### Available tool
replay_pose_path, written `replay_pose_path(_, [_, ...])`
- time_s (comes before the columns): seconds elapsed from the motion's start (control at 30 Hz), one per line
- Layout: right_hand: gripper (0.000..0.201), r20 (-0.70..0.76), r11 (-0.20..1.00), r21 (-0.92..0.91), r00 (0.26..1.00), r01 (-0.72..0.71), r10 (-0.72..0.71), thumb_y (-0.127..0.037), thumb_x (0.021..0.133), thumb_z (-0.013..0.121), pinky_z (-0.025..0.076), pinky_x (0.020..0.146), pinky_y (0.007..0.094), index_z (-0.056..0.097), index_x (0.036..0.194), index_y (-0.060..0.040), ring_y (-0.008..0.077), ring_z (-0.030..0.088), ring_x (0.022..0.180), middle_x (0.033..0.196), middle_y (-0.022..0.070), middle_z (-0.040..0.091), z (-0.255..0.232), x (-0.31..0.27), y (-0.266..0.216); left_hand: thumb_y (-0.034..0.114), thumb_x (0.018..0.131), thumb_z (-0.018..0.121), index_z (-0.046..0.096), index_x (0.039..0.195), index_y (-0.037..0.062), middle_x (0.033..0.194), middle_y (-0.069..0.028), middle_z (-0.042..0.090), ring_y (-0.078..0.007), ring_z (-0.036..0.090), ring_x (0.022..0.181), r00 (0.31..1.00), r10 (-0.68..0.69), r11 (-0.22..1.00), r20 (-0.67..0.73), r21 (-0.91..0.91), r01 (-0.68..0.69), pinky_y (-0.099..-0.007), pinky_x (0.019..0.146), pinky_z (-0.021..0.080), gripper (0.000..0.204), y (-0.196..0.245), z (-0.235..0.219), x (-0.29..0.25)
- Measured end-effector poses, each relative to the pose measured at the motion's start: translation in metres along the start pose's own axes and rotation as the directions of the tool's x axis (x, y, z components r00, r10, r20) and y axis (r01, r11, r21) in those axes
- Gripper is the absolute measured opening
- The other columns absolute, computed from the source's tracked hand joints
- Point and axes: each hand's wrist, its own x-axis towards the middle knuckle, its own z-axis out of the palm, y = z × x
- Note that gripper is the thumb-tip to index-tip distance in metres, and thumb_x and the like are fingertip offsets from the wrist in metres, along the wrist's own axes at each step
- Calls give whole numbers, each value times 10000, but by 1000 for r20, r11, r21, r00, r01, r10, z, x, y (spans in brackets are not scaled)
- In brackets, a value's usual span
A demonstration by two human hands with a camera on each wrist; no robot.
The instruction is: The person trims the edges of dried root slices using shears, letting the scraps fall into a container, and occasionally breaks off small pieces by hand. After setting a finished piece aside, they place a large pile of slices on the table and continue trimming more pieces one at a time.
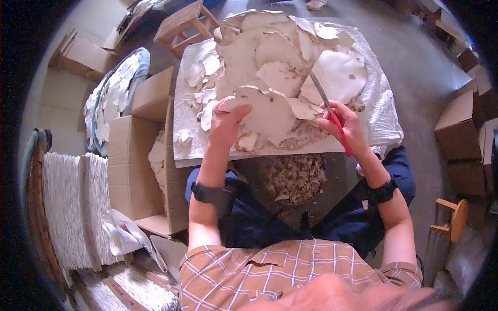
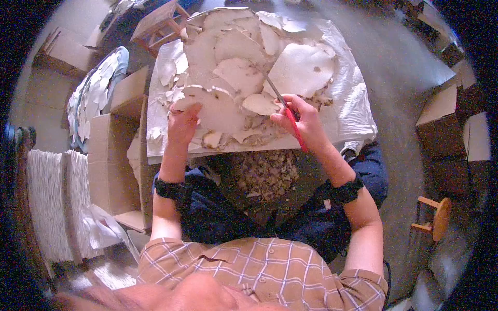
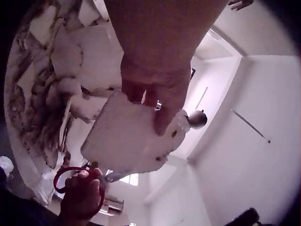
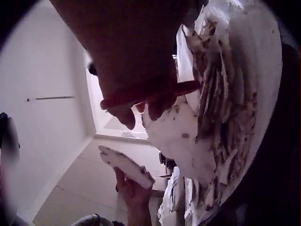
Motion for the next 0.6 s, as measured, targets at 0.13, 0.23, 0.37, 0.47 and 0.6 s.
replay_pose_path(0.13, [348, 72, 998, -4, 996, 55, -54, -164, 717, 682, 399, 541, 199, 516, 978, -5, 50, 460, 607, 676, -15, 508, -3, -8, -9, 0, 667, 643, 615, 841, -7, 774, -47, 629, -107, 583, 665, 966, -142, 986, 216, 118, 118, -226, 601, 466, 177, 3, -13, -1])
replay_pose_path(0.23, [384, 201, 962, -222, 973, 160, -116, -111, 698, 697, 365, 518, 181, 507, 1019, -23, 34, 429, 598, 696, -25, 482, -8, -10, -15, -2, 670, 650, 615, 845, -16, 779, -53, 630, -110, 585, 682, 935, -161, 970, 316, 224, 91, -240, 630, 478, 178, 7, -13, 0])
replay_pose_path(0.37, [363, 288, 848, -443, 942, 291, -172, -162, 676, 702, 417, 531, 246, 527, 969, -35, 125, 496, 595, 704, 46, 511, -11, -12, -24, 16, 680, 661, 619, 852, -13, 784, -54, 631, -105, 585, 696, 922, -221, 914, 318, 398, 82, -244, 634, 481, 180, 15, -15, 2])
replay_pose_path(0.47, [315, 318, 773, -527, 926, 352, -205, -202, 689, 678, 456, 559, 314, 532, 928, -57, 238, 566, 638, 754, 101, 557, -12, -13, -15, 9, 676, 663, 621, 853, -11, 789, -52, 630, -105, 584, 699, 918, -247, 880, 310, 469, 78, -247, 638, 481, 183, 17, -17, 3])
replay_pose_path(0.6, [302, 386, 698, -610, 910, 375, -152, -215, 700, 657, 461, 583, 359, 521, 921, -60, 296, 575, 706, 790, 114, 576, -14, -15, -20, 13, 669, 670, 621, 854, -12, 785, -47, 629, -102, 583, 698, 901, -278, 859, 331, 505, 80, -244, 639, 479, 192, 17, -21, 4])
